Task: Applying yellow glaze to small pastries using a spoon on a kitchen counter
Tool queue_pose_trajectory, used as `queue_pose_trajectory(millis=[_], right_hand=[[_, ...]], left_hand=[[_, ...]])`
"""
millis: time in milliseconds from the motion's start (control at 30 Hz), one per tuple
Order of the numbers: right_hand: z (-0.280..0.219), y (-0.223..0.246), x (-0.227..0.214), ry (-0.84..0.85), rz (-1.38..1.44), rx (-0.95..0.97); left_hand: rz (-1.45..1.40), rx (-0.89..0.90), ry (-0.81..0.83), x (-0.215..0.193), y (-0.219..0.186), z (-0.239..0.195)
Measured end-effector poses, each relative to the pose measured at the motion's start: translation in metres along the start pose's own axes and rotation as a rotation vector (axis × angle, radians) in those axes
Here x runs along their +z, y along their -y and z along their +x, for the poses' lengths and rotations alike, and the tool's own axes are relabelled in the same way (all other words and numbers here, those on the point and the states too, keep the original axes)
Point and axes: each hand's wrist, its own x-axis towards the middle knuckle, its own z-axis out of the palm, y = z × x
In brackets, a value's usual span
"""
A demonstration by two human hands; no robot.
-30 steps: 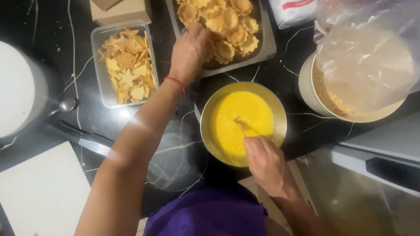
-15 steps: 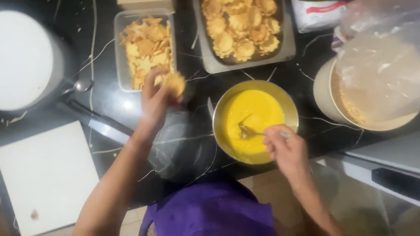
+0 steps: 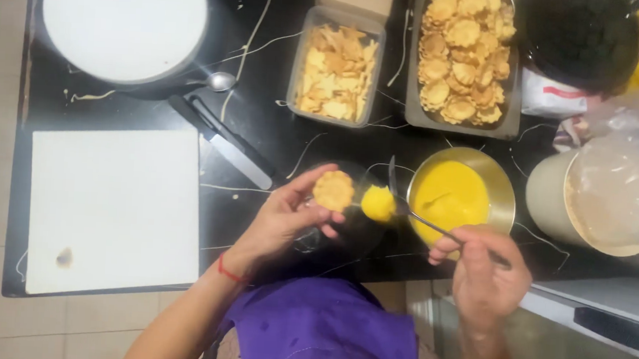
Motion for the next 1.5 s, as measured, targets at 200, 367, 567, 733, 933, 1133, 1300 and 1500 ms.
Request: queue_pose_trajectory(millis=[200, 367, 567, 733, 933, 1133, 1300, 1500], right_hand=[[-0.007, 0.025, 0.054, 0.314, -0.369, -0.448], [-0.022, 0.020, 0.059, 0.507, -0.458, -0.672], [-0.043, 0.047, 0.080, 0.544, -0.702, -0.798], [-0.046, 0.051, 0.066, 0.559, -0.699, -0.797], [-0.045, -0.007, -0.013, 0.935, -0.461, -0.566], [-0.026, 0.024, 0.045, 0.141, 0.089, 0.317], [-0.011, 0.020, 0.037, 0.368, 0.041, 0.584], [0.020, 0.060, 0.051, 0.717, -0.533, 0.041]], left_hand=[[-0.040, -0.050, 0.090, -0.007, -0.025, -0.034], [-0.054, 0.049, 0.174, -0.016, -0.028, -0.045], [-0.172, 0.035, 0.105, -0.018, -0.012, -0.045], [-0.208, -0.031, 0.057, -0.022, -0.008, -0.043], [-0.143, 0.005, 0.172, -0.030, -0.025, -0.048], [0.101, 0.125, 0.182, -0.019, -0.049, -0.057], [0.187, 0.143, 0.199, -0.037, -0.043, -0.055], [0.273, 0.093, 0.250, -0.020, -0.067, -0.072]])
